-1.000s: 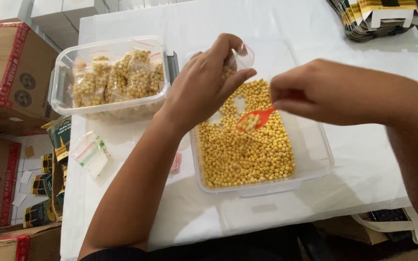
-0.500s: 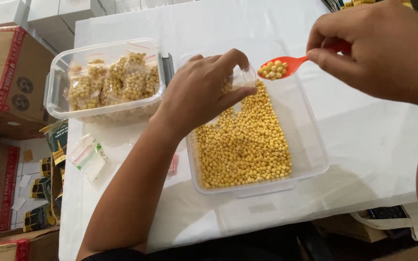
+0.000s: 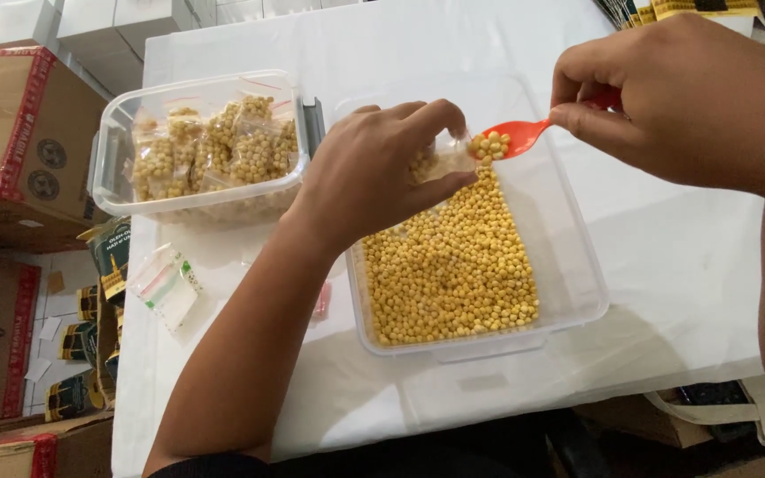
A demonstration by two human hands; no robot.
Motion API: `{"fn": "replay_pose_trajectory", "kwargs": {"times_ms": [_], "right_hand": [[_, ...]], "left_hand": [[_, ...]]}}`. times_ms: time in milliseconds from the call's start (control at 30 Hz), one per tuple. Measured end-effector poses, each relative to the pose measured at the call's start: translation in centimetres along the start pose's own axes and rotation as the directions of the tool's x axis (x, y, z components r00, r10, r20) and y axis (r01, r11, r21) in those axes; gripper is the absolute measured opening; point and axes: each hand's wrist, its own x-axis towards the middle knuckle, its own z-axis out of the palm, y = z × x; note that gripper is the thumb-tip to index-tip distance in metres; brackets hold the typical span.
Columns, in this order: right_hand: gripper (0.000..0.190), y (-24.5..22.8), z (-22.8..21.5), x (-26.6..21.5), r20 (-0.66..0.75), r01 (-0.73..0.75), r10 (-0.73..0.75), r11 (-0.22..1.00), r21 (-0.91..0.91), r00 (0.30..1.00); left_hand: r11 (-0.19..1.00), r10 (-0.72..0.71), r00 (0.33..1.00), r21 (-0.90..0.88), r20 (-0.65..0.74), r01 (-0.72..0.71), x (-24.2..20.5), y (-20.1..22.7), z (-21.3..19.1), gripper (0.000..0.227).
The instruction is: Scooping small yellow beads from a large container into small plastic bags using a spoon and then sealing the bags.
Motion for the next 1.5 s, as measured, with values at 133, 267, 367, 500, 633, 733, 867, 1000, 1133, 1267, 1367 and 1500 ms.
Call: {"fn": "replay_pose_trajectory", "kwargs": {"times_ms": [133,267,367,500,633,733,867,1000,1133,1267,1367,1500], "right_hand": [[0.023,0.5,0.2,0.2,-0.018,0.015,-0.015,1.000,-0.002,1.000],[0.025,-0.1,-0.3,-0.1,0.014,-0.025,0.025,1.000,-0.009,1.000],[0.025,0.2,0.2,0.0,-0.040,0.005,-0.007,0.999,-0.048,0.999],[0.024,-0.6,-0.4,0.1,-0.037,0.024,-0.027,0.998,-0.066,0.999],[0.026,-1.1,-1.0,0.1,0.013,0.053,-0.052,0.989,-0.136,0.999],[0.027,-1.4,-1.3,0.2,0.026,0.051,-0.048,0.989,-0.135,0.999],[0.027,-1.5,-1.6,0.7,0.098,0.015,-0.004,0.994,-0.111,0.995],[0.023,0.0,-0.9,1.0,0.073,-0.023,0.026,0.999,-0.038,0.997],[0.021,1.5,0.1,0.3,-0.080,0.002,0.000,1.000,0.023,0.997],[0.028,-1.8,-0.3,-0.3,0.083,-0.059,0.070,0.991,-0.122,0.994],[0.032,-7.8,0.0,-0.7,0.497,-0.259,0.177,0.961,0.100,0.850],[0.024,-9.5,4.4,0.0,0.651,0.107,-0.075,0.994,-0.009,0.755]], "left_hand": [[1.000,0.008,1.000,-0.001,-0.002,-0.008,0.0,0.1,0.0,0.037],[1.000,0.012,1.000,-0.005,-0.016,-0.012,-0.1,0.1,-0.1,0.037],[1.000,0.025,1.000,0.002,-0.017,-0.025,0.0,-0.2,0.2,0.037],[1.000,-0.011,1.000,0.010,0.017,0.011,-0.2,-0.3,0.4,0.036],[0.999,0.007,1.000,0.044,-0.004,-0.006,0.0,-0.4,0.5,0.035],[0.999,0.022,1.000,0.042,-0.005,-0.022,0.0,-0.4,0.5,0.035],[0.999,0.026,0.999,0.049,-0.021,-0.025,-0.2,-0.4,0.5,0.037],[0.998,0.029,0.997,0.061,-0.065,-0.025,-0.2,-0.4,0.7,0.033],[0.993,-0.095,0.995,-0.073,-0.034,0.092,0.0,-0.5,0.5,0.027],[0.954,-0.234,0.971,-0.206,-0.052,0.219,0.0,-0.7,0.7,0.032],[0.940,-0.235,0.965,-0.280,-0.114,0.196,0.0,-0.5,0.2,0.034],[0.932,-0.223,0.961,-0.325,-0.161,0.162,-0.4,-0.6,0.2,0.039]]}}
